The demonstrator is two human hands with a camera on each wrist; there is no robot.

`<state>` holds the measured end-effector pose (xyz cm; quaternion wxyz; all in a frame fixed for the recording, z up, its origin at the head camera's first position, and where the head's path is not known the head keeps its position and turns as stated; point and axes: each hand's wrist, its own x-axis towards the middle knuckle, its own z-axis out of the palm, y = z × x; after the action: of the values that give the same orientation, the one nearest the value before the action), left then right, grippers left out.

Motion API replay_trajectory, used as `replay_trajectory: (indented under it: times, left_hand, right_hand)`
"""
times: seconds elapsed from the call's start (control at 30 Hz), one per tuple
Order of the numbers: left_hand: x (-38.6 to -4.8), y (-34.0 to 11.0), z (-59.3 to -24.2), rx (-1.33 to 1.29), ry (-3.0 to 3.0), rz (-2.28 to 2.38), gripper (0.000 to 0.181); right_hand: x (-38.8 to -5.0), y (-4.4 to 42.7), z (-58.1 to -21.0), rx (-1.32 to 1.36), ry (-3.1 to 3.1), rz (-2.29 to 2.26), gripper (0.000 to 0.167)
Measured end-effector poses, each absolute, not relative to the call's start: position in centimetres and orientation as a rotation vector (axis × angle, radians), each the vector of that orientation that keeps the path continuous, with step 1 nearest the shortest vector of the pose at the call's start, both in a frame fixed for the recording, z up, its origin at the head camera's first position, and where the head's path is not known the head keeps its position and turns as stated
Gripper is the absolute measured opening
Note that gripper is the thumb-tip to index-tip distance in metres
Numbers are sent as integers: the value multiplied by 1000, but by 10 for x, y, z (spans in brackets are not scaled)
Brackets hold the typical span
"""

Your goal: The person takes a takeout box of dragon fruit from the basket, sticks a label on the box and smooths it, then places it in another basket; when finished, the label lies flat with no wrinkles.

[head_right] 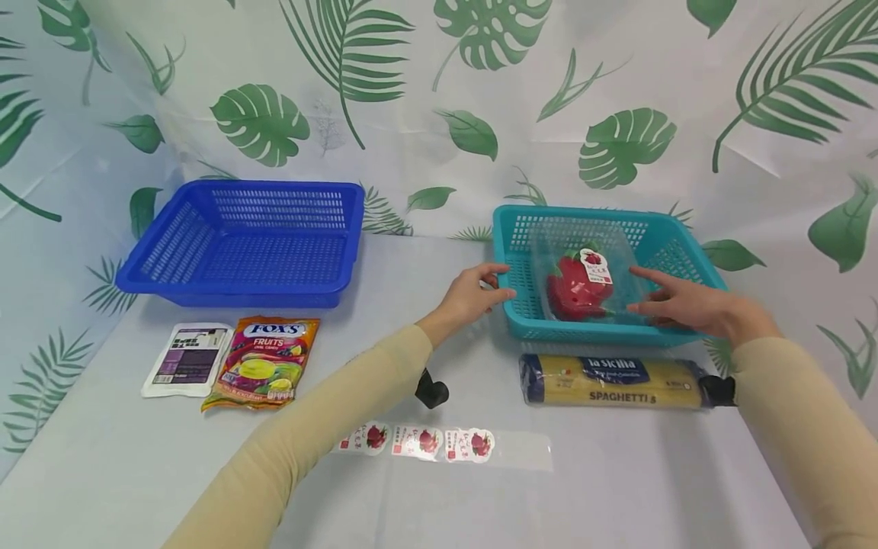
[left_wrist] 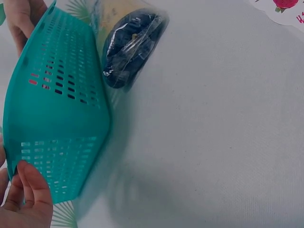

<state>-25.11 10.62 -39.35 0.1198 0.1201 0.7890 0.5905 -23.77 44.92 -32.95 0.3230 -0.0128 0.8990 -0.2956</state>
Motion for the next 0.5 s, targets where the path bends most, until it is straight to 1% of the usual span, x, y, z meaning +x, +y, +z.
replay_trajectory:
  times: [0.2, 0.5]
  left_hand:
    - [-249, 108, -393, 352, 2312, 1705, 47]
    - [-247, 107, -389, 353, 2348, 1674, 48]
  right_hand:
    - [-235, 451, -334, -26, 2342, -795, 95]
    - [-236, 449, -335, -68, 2406, -706, 96]
